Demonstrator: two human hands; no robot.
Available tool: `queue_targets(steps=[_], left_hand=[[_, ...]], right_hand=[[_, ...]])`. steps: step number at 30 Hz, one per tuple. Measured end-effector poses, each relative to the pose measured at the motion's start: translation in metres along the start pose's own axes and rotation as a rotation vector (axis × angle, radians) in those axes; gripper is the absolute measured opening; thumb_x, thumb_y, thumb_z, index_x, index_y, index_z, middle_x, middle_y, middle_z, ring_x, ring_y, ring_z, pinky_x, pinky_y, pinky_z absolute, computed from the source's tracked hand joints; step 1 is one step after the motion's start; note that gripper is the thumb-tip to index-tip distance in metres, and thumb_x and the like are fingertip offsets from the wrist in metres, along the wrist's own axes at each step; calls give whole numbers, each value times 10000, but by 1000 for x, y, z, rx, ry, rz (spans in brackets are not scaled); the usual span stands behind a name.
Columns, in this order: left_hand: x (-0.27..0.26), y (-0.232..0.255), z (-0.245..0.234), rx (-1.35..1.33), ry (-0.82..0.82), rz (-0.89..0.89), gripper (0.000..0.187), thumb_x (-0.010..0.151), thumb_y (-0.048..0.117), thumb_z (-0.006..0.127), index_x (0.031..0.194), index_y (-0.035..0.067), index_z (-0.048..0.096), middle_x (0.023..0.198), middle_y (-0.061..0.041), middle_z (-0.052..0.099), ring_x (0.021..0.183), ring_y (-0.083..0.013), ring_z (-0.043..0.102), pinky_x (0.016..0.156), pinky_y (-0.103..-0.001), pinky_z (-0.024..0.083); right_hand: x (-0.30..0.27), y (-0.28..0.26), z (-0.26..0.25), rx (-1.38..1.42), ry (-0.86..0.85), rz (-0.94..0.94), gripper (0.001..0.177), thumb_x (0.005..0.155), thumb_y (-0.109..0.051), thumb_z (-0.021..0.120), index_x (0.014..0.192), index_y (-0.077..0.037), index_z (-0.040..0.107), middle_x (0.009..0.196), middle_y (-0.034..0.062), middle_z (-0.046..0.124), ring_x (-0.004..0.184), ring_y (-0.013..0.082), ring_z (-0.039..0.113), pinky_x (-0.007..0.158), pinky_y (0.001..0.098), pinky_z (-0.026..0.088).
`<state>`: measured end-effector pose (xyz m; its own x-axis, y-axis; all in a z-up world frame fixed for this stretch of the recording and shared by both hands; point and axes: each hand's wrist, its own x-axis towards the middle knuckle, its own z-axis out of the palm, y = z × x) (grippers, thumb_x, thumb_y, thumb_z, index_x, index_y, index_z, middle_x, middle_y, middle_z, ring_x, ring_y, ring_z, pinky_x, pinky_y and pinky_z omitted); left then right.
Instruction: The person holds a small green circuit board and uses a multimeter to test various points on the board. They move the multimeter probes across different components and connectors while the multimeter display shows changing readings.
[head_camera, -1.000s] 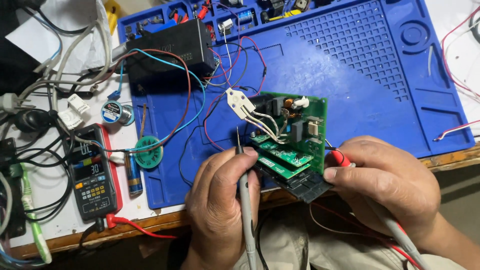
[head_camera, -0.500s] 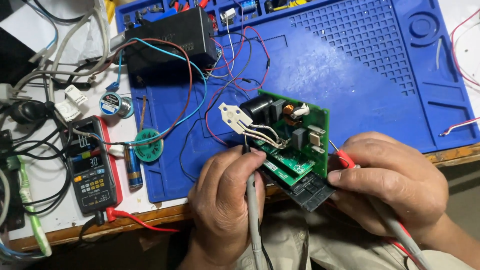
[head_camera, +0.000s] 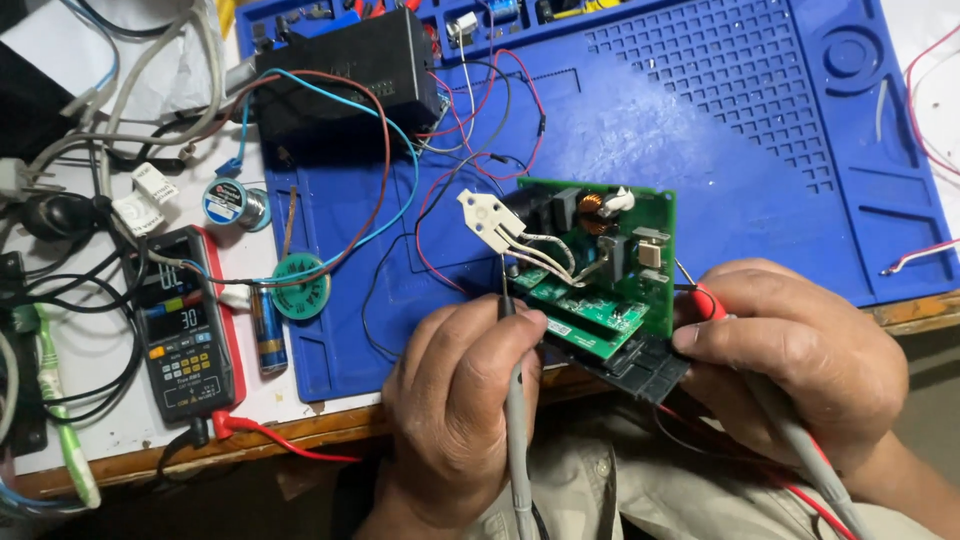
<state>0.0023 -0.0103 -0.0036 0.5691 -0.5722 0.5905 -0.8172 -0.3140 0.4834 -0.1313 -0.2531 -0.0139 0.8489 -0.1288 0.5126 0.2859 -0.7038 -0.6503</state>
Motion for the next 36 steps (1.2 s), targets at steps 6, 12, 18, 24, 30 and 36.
queue_targets(steps=[6,12,18,24,30,36], left_hand=[[3,-3,11,23,154,54,31,1186,119,734,1211,136,729,1167,-105,854,938,-297,824,870,-461,648],[0,-5,3,-87,58,-21,225,1147,90,855,1305,104,696,1279,-109,838,1018,-336,811,987,-495,650],[-6,-8,4,-117,71,-104,383,1085,16,919,1384,62,685,1349,-158,802,1174,-376,828,1110,-501,706],[-13,-9,0,-51,-15,-213,501,991,71,993,1416,104,731,1365,-159,775,1215,-353,834,1105,-457,681],[-16,-9,2,-165,-37,-141,372,1087,50,902,1392,130,705,1364,-104,806,1180,-283,892,1018,-417,739],[-18,-9,0,-58,31,-8,344,1134,-2,877,1394,126,691,1300,-117,832,1099,-286,881,900,-410,734]], right_hand=[[5,-8,3,-49,72,97,215,1044,-74,806,1194,56,723,1181,255,817,1056,368,844,998,435,677],[1,-9,8,-78,114,232,213,1066,-54,851,1215,47,737,1207,234,824,1096,316,833,1064,389,649],[-1,-6,10,-21,147,183,312,1074,43,850,1330,71,673,1339,289,782,1248,371,842,1187,440,662],[5,-14,11,-23,143,210,430,1044,120,921,1363,40,644,1436,309,731,1338,379,842,1267,459,700],[-2,1,-6,-152,49,222,315,1056,0,938,1270,52,713,1303,285,790,1230,370,812,1175,461,636],[8,-7,-4,-183,16,188,281,1037,-115,866,1174,80,716,1241,336,794,1140,398,821,1049,466,662]])
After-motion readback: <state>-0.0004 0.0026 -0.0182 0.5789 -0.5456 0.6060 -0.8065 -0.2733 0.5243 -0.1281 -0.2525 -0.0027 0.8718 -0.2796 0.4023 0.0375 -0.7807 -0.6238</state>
